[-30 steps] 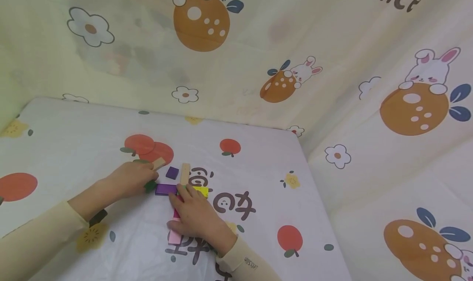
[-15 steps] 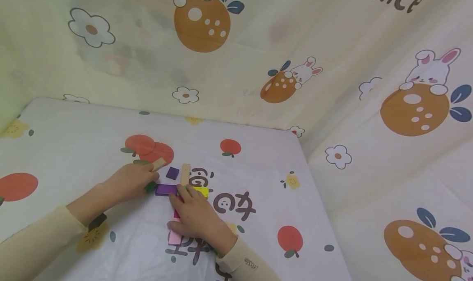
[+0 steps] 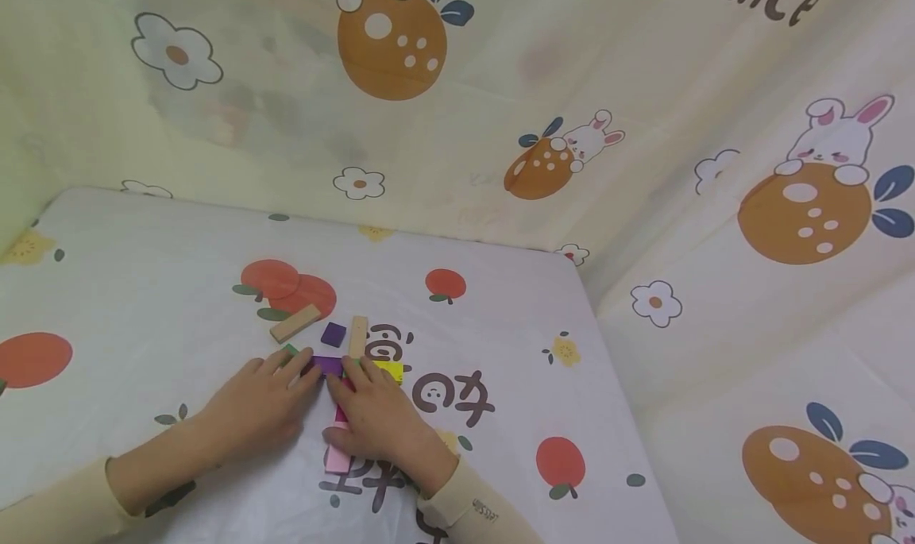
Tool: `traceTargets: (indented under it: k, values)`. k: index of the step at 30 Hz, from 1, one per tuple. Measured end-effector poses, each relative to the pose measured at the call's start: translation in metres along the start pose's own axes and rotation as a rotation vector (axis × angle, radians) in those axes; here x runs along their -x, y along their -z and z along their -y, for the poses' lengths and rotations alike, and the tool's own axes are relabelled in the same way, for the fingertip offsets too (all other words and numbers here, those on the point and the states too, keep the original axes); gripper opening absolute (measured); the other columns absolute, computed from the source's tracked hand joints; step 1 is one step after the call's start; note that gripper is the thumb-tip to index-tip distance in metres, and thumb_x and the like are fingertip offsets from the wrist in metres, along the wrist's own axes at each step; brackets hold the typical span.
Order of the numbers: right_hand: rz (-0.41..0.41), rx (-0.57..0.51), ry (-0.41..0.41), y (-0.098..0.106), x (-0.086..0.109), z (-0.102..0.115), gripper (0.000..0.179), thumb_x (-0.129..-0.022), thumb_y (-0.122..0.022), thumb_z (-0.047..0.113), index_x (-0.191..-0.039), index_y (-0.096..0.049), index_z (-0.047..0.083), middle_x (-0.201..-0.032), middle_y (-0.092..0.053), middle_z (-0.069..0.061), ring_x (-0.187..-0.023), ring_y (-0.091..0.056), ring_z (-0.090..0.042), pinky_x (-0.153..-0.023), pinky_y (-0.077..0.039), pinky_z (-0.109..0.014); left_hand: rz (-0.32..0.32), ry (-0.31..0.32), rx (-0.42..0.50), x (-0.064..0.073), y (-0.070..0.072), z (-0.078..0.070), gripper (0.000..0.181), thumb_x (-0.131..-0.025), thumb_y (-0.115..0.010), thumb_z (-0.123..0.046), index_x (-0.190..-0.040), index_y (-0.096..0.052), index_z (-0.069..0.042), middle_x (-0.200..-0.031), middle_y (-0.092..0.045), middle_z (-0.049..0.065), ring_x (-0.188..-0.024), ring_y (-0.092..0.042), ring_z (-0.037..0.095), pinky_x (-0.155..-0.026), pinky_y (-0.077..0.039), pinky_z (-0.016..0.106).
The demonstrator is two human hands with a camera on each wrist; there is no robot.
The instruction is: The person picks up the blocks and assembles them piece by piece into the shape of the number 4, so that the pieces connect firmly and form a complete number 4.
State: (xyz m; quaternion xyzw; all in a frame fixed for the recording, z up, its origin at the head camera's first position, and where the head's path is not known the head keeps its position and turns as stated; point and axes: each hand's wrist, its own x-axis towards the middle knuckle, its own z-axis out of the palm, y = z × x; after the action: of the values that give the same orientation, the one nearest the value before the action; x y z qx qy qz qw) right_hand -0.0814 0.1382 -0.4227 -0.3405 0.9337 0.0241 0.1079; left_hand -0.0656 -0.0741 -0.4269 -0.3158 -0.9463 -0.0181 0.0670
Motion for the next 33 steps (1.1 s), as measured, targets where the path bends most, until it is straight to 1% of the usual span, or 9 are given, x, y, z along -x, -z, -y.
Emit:
traceTargets:
  k: [5,7,14,22,26,29,33]
  values:
    - [0.002,-0.001,0.0,0.0,-0.001,0.001,0.073,-0.098,-0.061,0.056,-0.158,-0.044,0.019,-0.168,-0.035,-0.01,-0.155,-0.034,-0.035,-0.126,-0.032,-0.041,0.134,0.049,0.036,0.005,-0.001,-0.01,0.08,-0.083,-0.08,-0.05,-0.145,-0.057,-0.005,-0.153,-0.049,0.021,-0.136,-0.048,0.047,-0.1,-0.047,0.066]
    - [0.005,-0.002,0.001,0.0,0.0,0.001,0.073,-0.098,-0.06,0.056,-0.159,-0.043,0.019,-0.168,-0.035,-0.01,-0.155,-0.033,-0.035,-0.125,-0.032,-0.042,0.157,0.063,0.041,0.007,-0.003,-0.011,0.081,-0.085,-0.078,-0.052,-0.147,-0.055,-0.005,-0.155,-0.047,0.022,-0.139,-0.045,0.049,-0.102,-0.044,0.07]
    - [0.001,-0.003,0.007,0.0,0.001,0.001,0.074,-0.097,-0.061,0.056,-0.159,-0.043,0.019,-0.168,-0.035,-0.01,-0.155,-0.033,-0.035,-0.125,-0.033,-0.042,0.144,0.066,0.025,0.009,-0.01,-0.013,0.082,-0.087,-0.074,-0.055,-0.149,-0.053,-0.006,-0.156,-0.045,0.022,-0.14,-0.044,0.051,-0.102,-0.043,0.071]
    - [-0.004,0.011,0.016,0.001,-0.001,-0.001,0.075,-0.097,-0.061,0.057,-0.159,-0.043,0.018,-0.167,-0.036,-0.011,-0.154,-0.035,-0.034,-0.125,-0.033,-0.041,0.169,0.081,0.091,0.008,-0.01,-0.013,0.083,-0.088,-0.075,-0.052,-0.151,-0.05,-0.003,-0.159,-0.043,0.024,-0.142,-0.04,0.054,-0.103,-0.045,0.07]
    - [0.006,-0.018,0.011,0.003,-0.003,-0.001,0.074,-0.097,-0.062,0.056,-0.158,-0.044,0.019,-0.167,-0.036,-0.011,-0.154,-0.035,-0.034,-0.125,-0.033,-0.042,0.18,0.09,0.118,0.008,-0.008,-0.012,0.083,-0.087,-0.075,-0.049,-0.151,-0.05,-0.003,-0.159,-0.042,0.024,-0.143,-0.039,0.054,-0.099,-0.048,0.068]
    - [-0.005,-0.048,0.001,0.007,-0.004,-0.002,0.07,-0.097,-0.063,0.054,-0.156,-0.047,0.02,-0.165,-0.04,-0.01,-0.153,-0.037,-0.032,-0.124,-0.034,-0.044,0.191,0.096,0.139,0.007,-0.006,-0.013,0.083,-0.087,-0.076,-0.048,-0.151,-0.05,-0.002,-0.16,-0.042,0.025,-0.143,-0.038,0.055,-0.098,-0.049,0.068]
    - [-0.06,-0.066,-0.028,0.013,-0.007,-0.001,0.062,-0.097,-0.065,0.05,-0.151,-0.055,0.021,-0.158,-0.051,-0.008,-0.146,-0.047,-0.029,-0.119,-0.042,-0.045,0.211,0.102,0.16,0.006,-0.006,-0.015,0.084,-0.087,-0.076,-0.048,-0.152,-0.048,-0.002,-0.161,-0.041,0.025,-0.144,-0.037,0.056,-0.099,-0.049,0.069]
